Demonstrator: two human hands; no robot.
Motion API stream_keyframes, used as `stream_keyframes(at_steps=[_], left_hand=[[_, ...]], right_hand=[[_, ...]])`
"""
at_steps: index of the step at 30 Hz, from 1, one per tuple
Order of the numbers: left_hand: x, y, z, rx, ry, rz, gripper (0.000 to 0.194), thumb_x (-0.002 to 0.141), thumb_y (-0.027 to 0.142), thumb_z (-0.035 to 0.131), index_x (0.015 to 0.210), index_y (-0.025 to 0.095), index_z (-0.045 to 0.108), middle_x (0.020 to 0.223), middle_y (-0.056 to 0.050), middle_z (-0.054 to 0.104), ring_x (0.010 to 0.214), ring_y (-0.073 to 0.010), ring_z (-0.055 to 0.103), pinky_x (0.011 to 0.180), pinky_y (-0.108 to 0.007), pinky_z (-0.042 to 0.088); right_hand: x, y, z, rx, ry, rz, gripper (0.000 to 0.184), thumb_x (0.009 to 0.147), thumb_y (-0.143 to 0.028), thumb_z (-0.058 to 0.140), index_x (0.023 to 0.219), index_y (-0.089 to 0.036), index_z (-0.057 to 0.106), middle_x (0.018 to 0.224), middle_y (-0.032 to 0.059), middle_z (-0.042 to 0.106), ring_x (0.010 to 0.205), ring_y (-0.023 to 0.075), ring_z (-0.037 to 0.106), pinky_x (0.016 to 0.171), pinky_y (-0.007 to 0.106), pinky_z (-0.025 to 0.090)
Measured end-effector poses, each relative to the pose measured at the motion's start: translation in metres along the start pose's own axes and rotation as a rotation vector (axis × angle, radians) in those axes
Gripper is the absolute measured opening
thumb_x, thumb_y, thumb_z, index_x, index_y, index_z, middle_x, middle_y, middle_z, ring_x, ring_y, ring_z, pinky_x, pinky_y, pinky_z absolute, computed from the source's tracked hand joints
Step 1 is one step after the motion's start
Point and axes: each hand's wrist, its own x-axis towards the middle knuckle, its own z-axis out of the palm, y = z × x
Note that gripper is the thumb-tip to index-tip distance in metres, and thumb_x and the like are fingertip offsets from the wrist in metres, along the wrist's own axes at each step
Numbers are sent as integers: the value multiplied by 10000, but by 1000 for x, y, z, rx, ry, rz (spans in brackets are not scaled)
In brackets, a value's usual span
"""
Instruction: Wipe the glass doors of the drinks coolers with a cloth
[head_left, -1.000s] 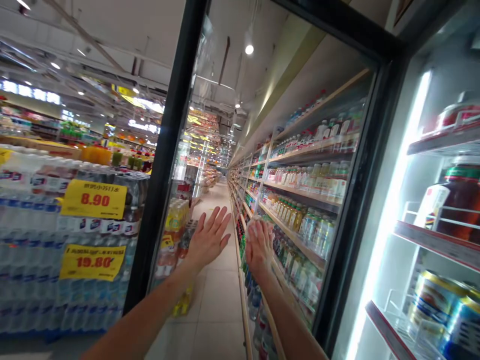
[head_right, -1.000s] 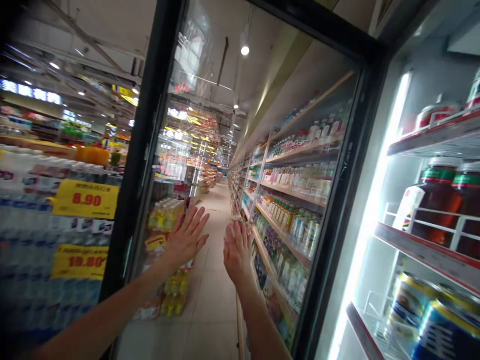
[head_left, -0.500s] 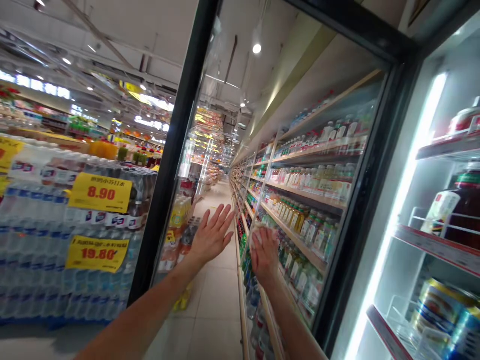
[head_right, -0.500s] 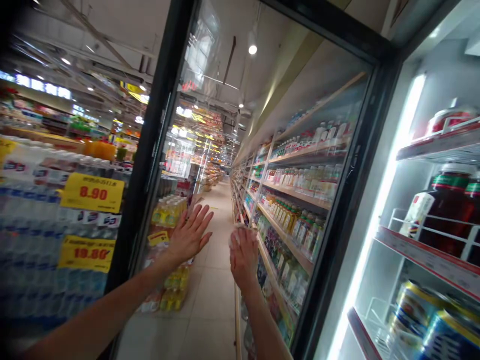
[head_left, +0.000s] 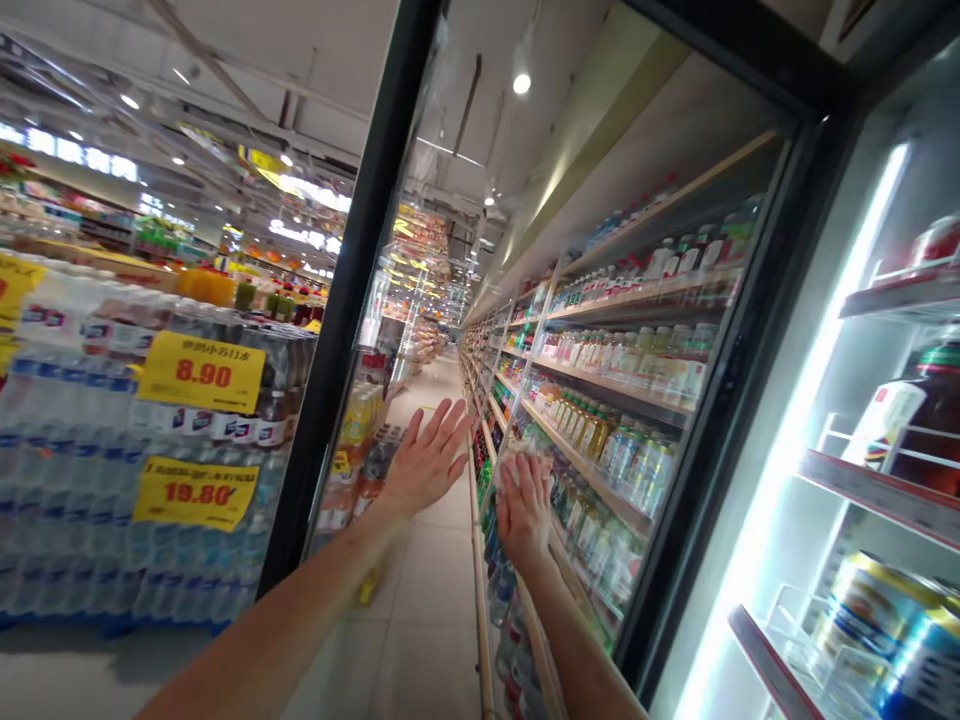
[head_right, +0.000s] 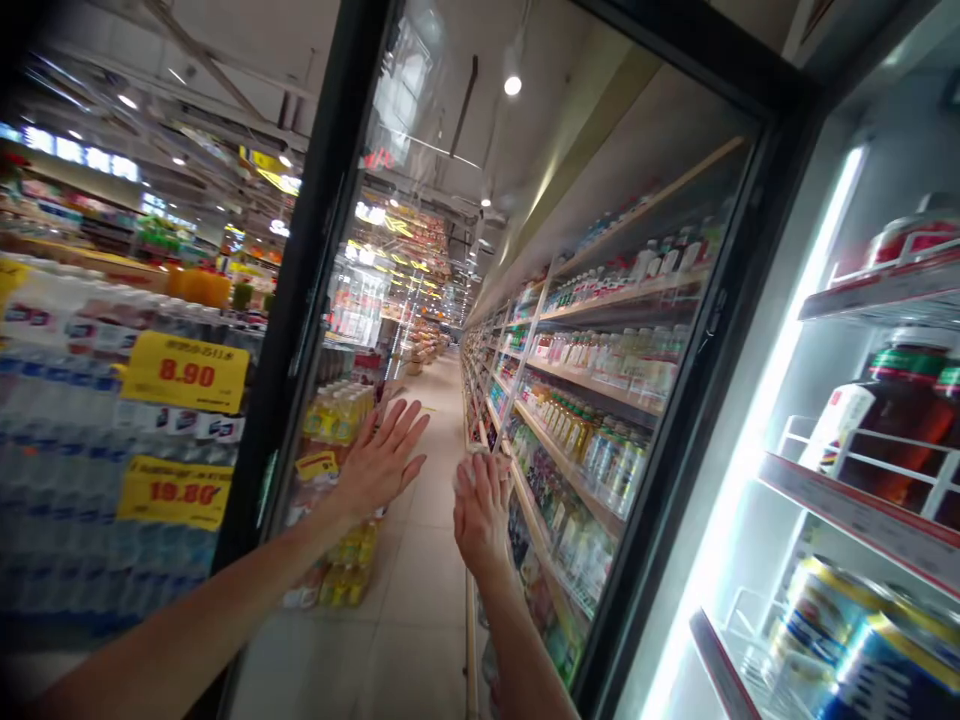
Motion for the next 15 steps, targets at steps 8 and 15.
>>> stream_keyframes(at_steps=[8,15], left_hand=[[0,-1,2,-10,13,-4,556,855,356,431,1370,203,289,1419,-68,319,1352,-210,184,1115,-429,89],[1,-1,4,-19,27,-8,549,853,358,441,1362,203,306,1408,-75,341,1344,-214,213,1109,-430,113]], right_hand=[[-23,100,-36,-157,413,705,520,870,-289,324,1347,-82,344,1418,219,286,1334,334,230,1011,608,275],[-9,-2,5,-53,24,-31,533,845,-159,392,1366,-234,312,1411,88,357,1344,272,227,1037,533,286]])
